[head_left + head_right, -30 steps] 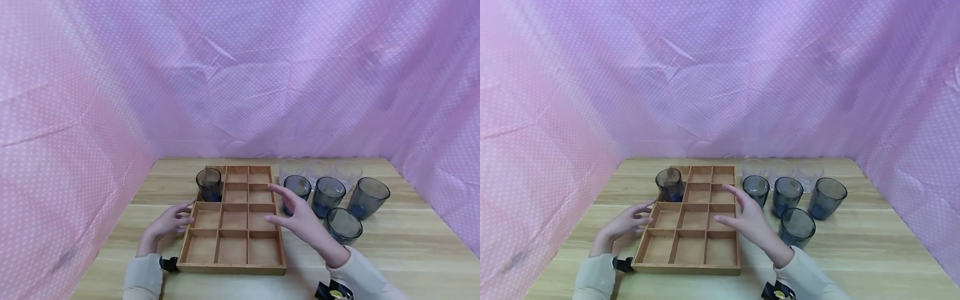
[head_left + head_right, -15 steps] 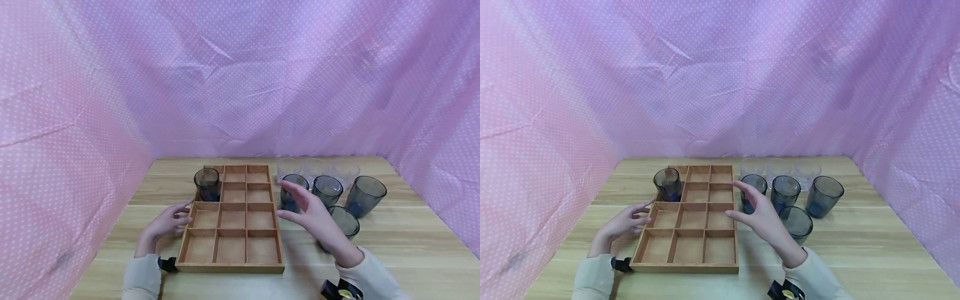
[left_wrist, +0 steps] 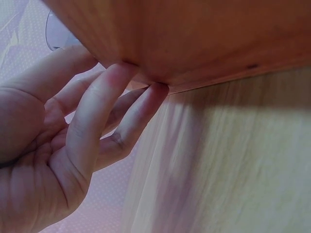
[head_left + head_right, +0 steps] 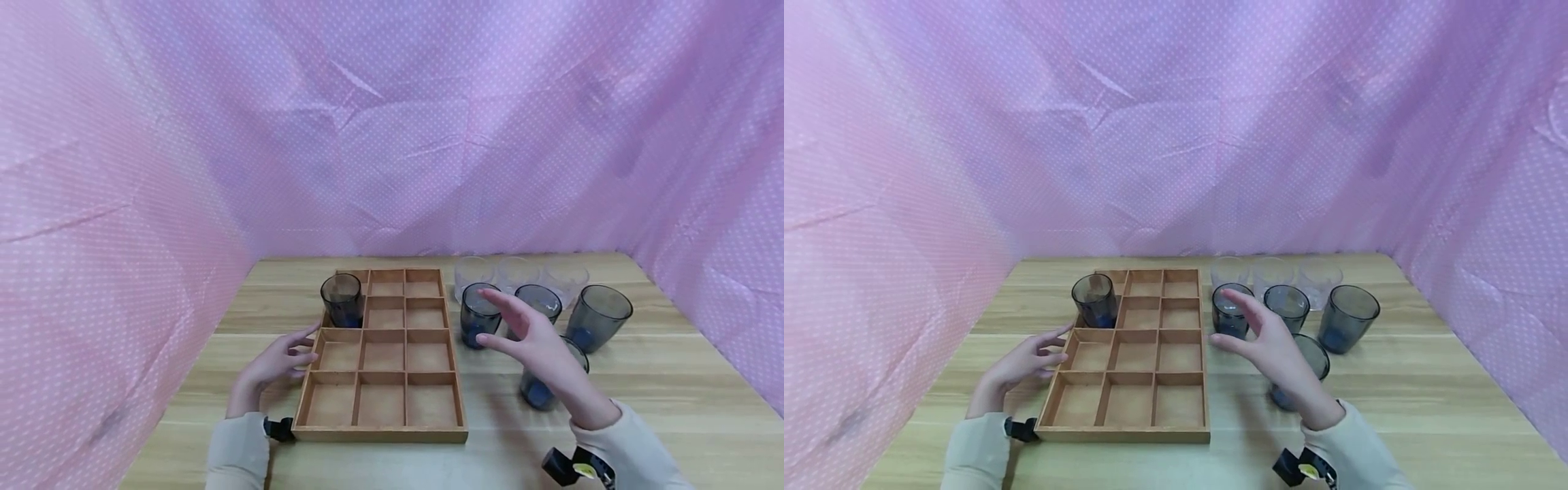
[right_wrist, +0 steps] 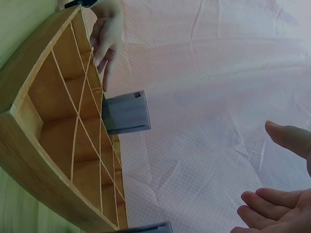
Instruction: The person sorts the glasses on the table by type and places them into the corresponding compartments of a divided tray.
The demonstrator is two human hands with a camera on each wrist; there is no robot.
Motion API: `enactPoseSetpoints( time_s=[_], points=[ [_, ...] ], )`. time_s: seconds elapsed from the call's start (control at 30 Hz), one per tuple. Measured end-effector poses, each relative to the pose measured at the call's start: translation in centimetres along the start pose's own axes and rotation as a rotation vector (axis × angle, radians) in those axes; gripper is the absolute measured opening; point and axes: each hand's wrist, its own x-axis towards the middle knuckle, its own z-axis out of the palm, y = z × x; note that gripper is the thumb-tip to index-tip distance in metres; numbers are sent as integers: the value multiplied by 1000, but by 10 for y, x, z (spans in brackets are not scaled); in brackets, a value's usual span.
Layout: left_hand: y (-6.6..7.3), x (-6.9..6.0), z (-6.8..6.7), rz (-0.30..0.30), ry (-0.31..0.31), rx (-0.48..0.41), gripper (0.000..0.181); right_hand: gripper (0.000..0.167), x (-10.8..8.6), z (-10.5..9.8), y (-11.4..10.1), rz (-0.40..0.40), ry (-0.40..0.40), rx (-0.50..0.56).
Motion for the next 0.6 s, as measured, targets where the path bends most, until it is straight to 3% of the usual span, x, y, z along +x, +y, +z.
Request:
enactPoseSetpoints(
  time_s=[0.2, 0.4, 0.53, 0.6],
  points=[
    [-1, 3, 1, 3, 7, 9, 71, 66, 1, -15, 7, -43, 44, -40],
    [1, 3, 1, 5, 4, 14, 71, 67, -8, -36, 16, -22, 84, -89],
    [3, 0, 2, 1, 6, 13, 71, 63, -17, -50, 29, -67, 104, -83],
    [3, -2, 1, 1, 7, 7, 71, 62, -21, -56, 37, -104, 108, -19]
  ],
)
